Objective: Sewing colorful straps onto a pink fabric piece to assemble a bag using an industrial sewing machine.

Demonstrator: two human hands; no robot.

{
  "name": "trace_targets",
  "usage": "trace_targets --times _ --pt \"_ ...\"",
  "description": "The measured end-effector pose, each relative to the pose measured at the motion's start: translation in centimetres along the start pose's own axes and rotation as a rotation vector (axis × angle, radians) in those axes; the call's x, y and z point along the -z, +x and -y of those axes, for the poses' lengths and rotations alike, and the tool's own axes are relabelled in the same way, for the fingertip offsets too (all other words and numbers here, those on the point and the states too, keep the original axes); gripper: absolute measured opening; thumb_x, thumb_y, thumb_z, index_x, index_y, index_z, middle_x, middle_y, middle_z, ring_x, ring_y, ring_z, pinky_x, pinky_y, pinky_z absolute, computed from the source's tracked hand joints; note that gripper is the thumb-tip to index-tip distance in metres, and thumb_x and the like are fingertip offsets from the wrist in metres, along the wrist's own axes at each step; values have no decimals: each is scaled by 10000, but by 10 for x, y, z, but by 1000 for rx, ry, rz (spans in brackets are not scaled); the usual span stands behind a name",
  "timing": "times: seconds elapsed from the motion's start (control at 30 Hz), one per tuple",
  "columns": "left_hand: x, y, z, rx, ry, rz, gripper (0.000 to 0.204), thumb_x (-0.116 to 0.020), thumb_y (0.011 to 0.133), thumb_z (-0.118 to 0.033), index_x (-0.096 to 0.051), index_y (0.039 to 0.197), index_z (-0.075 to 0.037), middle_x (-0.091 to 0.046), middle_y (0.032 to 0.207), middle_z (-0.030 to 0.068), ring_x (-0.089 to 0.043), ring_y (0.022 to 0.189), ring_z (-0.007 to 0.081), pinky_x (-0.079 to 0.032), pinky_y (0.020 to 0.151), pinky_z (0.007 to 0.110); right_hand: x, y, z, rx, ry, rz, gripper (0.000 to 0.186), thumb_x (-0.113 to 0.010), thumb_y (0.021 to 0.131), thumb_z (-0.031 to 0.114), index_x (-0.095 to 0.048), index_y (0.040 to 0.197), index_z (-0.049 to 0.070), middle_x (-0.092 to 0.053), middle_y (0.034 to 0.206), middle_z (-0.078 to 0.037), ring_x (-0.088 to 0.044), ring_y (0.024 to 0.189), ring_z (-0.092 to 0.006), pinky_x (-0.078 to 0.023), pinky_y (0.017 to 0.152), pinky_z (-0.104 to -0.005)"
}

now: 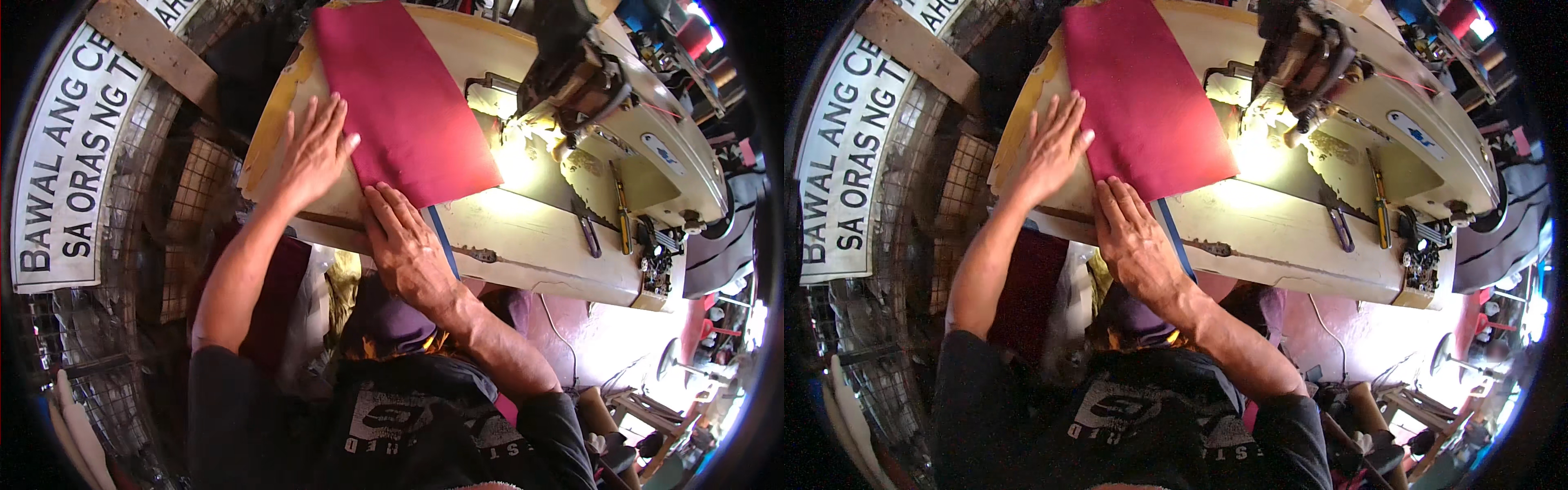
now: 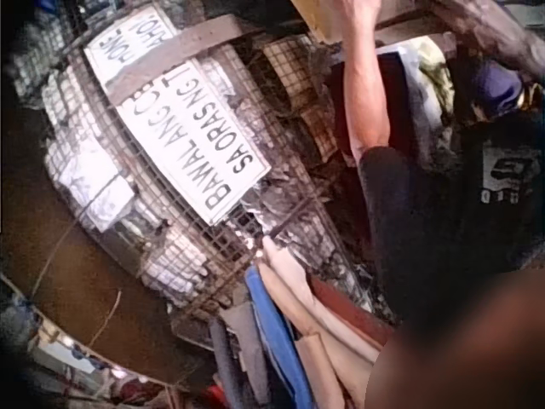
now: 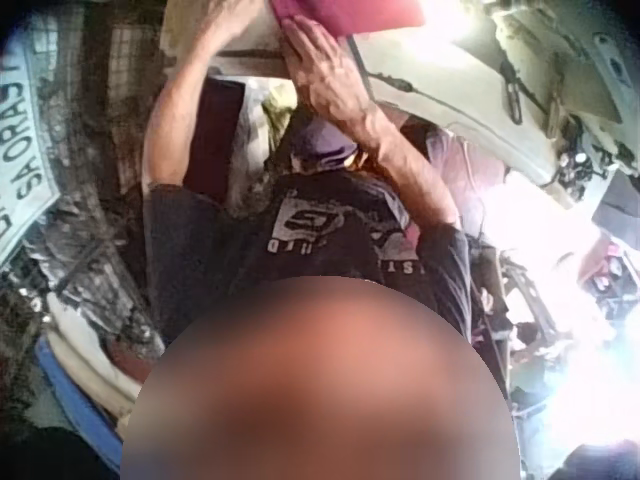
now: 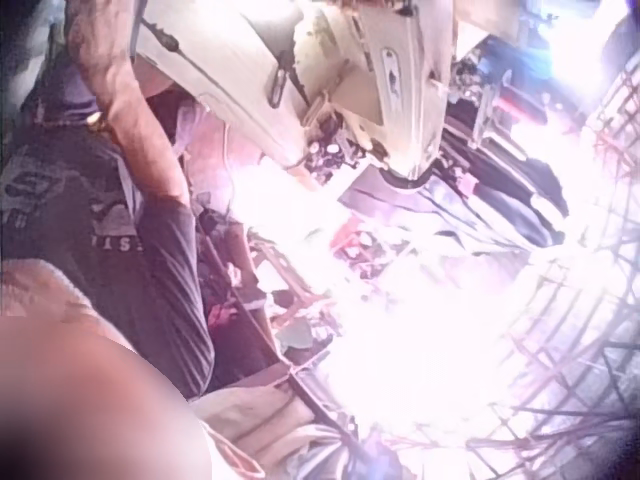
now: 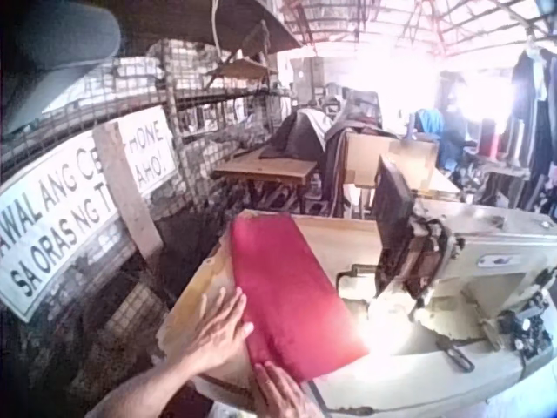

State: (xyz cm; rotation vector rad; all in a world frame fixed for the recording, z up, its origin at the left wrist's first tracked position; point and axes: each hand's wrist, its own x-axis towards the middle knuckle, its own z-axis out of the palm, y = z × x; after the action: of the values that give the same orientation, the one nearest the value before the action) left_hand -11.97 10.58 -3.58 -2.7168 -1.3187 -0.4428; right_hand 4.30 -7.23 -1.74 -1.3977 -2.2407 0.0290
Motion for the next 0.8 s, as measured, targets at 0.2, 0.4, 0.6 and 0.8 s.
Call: trace_targets --times 0.2,0.4,0.6,0.8 --pt "-13 70 40 130 74 149 647 -265 1078 -513 -272 1594 -123 -225 1672 69 -168 1545 317 -109 1238 575 -2 -11 17 -105 -41 31 533 -571 951 144 -479 1407 -115 -435 1494 -256 -418 1408 -401 -343 1184 -492" --pt "-25 106 63 208 129 168 648 -235 1080 -521 -251 1606 -144 -205 1679 57 -147 1552 309 -114 1246 548 2 -11 22 -126 -60 31 533 -598 943 164 -499 1382 -122 -455 1476 -252 -431 1396 -393 -355 1169 -494" --pt "7 21 -9 -18 60 98 659 -373 1068 -447 -283 1573 -34 -220 1660 162 -174 1538 356 -112 1239 563 6 -5 15 -140 -3 -35 459 -621 902 161 -579 1279 -97 -546 1364 -235 -511 1301 -381 -412 1098 -488" --pt "9 -21 -26 23 -26 127 610 -366 1083 -390 -271 1585 -56 -230 1664 127 -146 1551 334 -81 1243 567 3 -10 12 -124 33 -21 507 -553 856 167 -572 1268 -127 -502 1409 -284 -460 1358 -404 -373 1150 -501"
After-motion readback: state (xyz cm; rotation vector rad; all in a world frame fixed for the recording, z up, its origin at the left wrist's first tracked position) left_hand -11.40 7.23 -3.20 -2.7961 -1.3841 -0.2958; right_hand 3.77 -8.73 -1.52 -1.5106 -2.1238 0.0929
